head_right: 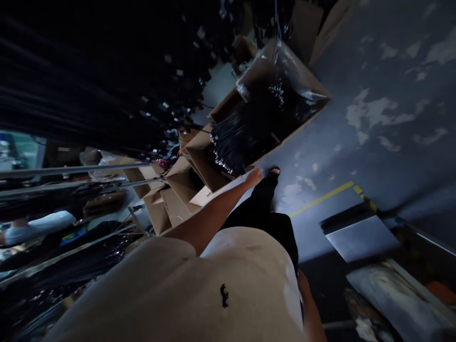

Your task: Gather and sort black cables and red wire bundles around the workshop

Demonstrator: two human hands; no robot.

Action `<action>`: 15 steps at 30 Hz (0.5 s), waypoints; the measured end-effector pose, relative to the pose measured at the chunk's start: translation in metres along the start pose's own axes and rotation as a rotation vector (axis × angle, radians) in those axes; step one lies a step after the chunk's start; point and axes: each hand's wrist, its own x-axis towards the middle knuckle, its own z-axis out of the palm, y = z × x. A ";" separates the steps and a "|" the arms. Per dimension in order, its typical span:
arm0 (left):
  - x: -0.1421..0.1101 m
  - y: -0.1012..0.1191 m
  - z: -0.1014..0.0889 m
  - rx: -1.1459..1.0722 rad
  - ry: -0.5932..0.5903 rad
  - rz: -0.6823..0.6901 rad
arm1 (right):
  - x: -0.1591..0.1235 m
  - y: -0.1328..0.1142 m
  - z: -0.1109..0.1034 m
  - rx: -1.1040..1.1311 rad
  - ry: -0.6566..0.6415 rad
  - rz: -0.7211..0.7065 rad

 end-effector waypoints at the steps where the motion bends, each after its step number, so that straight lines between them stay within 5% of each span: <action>1: 0.019 0.008 -0.014 0.034 0.046 0.008 | 0.008 -0.014 -0.004 -0.008 -0.027 0.025; 8: 0.138 0.028 -0.104 0.414 0.279 0.072 | 0.047 -0.125 -0.009 0.355 -0.138 0.036; 11: 0.168 0.032 -0.115 0.580 0.292 0.131 | 0.055 -0.156 0.009 0.445 -0.235 0.046; 15: 0.186 0.037 -0.111 0.637 0.299 0.135 | 0.070 -0.153 0.038 0.433 -0.326 0.146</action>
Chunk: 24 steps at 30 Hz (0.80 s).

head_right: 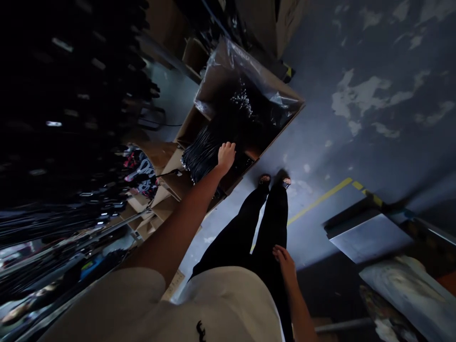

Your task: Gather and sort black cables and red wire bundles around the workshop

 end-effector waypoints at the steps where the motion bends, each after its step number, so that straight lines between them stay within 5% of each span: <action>1: 0.002 0.001 0.001 0.004 -0.001 -0.003 | 0.007 0.006 0.001 -0.006 0.009 0.034; 6: 0.010 0.009 -0.001 -0.059 0.003 -0.053 | 0.032 0.016 -0.014 0.153 0.106 0.134; 10: -0.002 0.021 -0.004 -0.332 -0.034 -0.124 | 0.038 -0.002 -0.027 0.178 0.124 0.121; 13: -0.028 0.028 -0.006 -0.510 -0.094 -0.042 | 0.038 -0.024 -0.028 0.095 0.089 0.117; 19: -0.104 0.027 -0.013 -0.738 -0.174 0.190 | 0.036 -0.117 0.015 -0.021 -0.243 0.050; 24: -0.156 0.012 -0.025 -0.726 -0.194 0.288 | 0.041 -0.217 0.075 0.213 -0.451 0.072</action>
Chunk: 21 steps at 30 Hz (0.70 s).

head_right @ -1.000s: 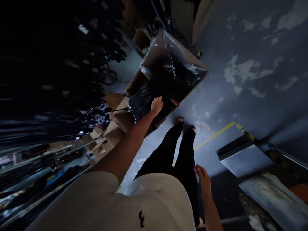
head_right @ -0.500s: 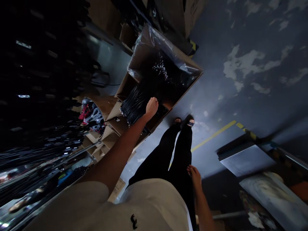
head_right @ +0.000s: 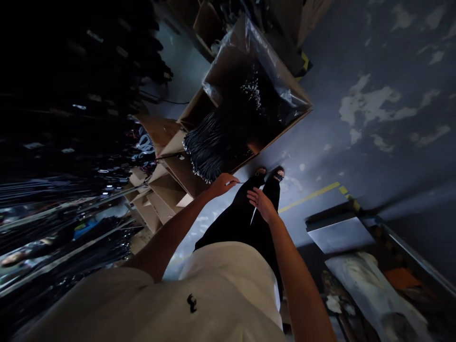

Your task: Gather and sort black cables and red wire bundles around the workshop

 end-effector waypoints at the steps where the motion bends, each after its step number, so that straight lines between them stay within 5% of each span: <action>1: -0.008 0.000 -0.001 0.007 -0.003 0.005 | 0.004 -0.015 0.010 0.070 -0.031 -0.034; 4: -0.023 0.000 -0.003 0.048 -0.010 -0.025 | 0.005 -0.052 0.024 0.164 -0.042 -0.238; 7: -0.029 0.001 -0.001 0.090 -0.001 -0.093 | -0.010 -0.073 0.023 0.031 -0.007 -0.437; 16: -0.028 0.040 0.018 0.123 0.073 -0.144 | -0.078 -0.068 0.030 -0.652 0.046 -0.610; 18: -0.032 0.056 0.021 0.039 0.138 -0.120 | -0.083 -0.068 0.041 -0.814 0.012 -0.641; 21: -0.047 0.083 0.020 -0.231 0.419 -0.104 | -0.084 -0.070 0.069 -1.147 -0.085 -0.726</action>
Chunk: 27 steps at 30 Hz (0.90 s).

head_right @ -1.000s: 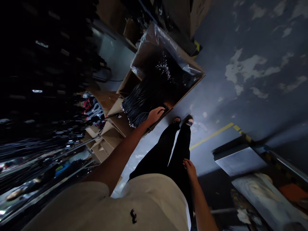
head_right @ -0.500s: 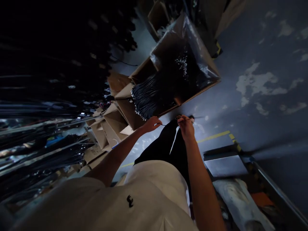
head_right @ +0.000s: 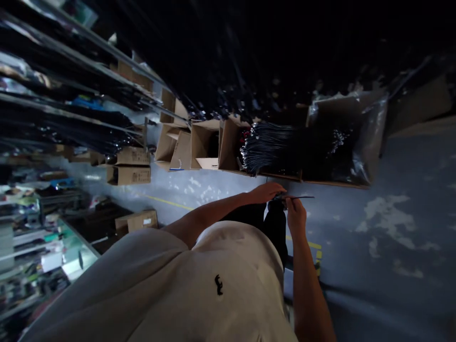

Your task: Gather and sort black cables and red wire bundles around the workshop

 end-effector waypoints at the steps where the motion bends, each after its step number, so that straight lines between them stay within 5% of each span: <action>1: -0.007 0.008 -0.003 -0.103 0.112 -0.004 | 0.005 -0.009 0.004 -0.100 -0.047 -0.070; 4: -0.027 0.025 -0.021 -0.336 0.393 -0.008 | 0.021 -0.039 0.021 -0.347 -0.172 -0.319; 8: -0.050 0.033 -0.052 -0.526 0.577 -0.008 | 0.031 -0.069 0.043 -0.542 -0.318 -0.521; 13: -0.068 0.030 -0.076 -0.955 0.551 -0.101 | 0.028 -0.083 0.060 -0.572 -0.420 -0.515; 17: -0.078 0.026 -0.084 -1.208 0.599 -0.046 | 0.021 -0.096 0.071 -0.593 -0.395 -0.507; 27: -0.085 0.011 -0.104 -1.321 0.740 0.055 | 0.026 -0.125 0.089 -0.635 -0.424 -0.528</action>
